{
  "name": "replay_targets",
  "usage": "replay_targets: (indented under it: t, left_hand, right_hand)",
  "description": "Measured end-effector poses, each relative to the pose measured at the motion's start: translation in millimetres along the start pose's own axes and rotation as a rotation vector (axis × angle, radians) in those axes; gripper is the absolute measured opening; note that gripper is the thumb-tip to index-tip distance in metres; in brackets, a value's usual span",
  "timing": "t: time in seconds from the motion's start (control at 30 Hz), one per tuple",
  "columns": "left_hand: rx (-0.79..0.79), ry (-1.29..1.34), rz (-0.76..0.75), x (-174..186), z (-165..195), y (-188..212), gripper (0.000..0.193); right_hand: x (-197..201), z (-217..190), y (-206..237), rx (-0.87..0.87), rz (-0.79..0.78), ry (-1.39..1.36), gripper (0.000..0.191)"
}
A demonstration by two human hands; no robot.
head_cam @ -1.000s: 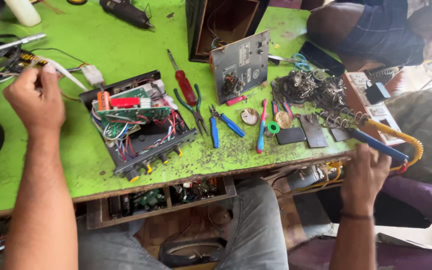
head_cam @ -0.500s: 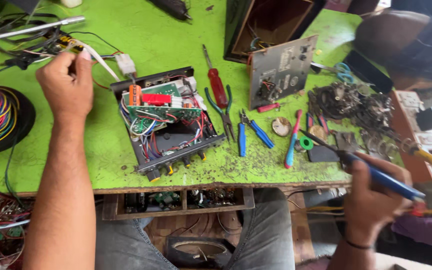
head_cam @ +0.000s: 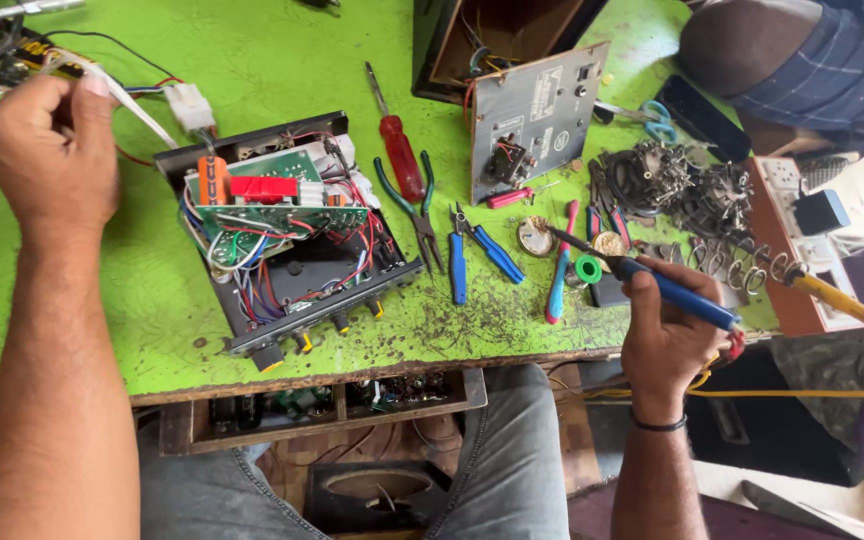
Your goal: The person uses a screwdriver to loosen screws on an open electronic device, then uses a soldering iron to work on the circuit board. They handle wires and components inside the device while seated at a workbench.
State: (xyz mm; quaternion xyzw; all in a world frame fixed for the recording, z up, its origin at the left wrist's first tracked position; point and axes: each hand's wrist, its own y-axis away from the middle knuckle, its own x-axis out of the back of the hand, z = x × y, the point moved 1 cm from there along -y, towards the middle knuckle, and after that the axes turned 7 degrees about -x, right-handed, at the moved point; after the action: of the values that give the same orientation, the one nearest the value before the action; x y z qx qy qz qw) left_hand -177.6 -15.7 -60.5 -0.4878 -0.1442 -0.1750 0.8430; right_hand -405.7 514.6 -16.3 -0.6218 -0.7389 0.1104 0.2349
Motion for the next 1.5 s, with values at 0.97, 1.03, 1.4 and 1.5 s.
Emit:
replay_targets:
  t: [0.97, 1.03, 1.4, 1.5]
  left_hand:
    - [-0.113, 0.161, 0.161, 53.6, 58.6, -44.1, 0.02]
    - [-0.361, 0.335, 0.022, 53.1, 83.9, -59.5, 0.013]
    - [-0.169, 0.188, -1.422, -52.9, 124.0, -83.1, 0.071]
    - [-0.204, 0.267, -1.409, -58.2, 109.6, -76.7, 0.061]
  right_hand:
    - [10.8, -22.0, 54.1, 0.028, -0.067, 0.132, 0.022]
    - [14.7, -18.1, 57.7, -0.056, -0.067, 0.317, 0.027]
    - [-4.2, 6.7, 56.5, 0.005, -0.129, 0.373, 0.037]
    - [-9.5, -11.7, 54.4, -0.167, -0.066, 0.458, 0.036]
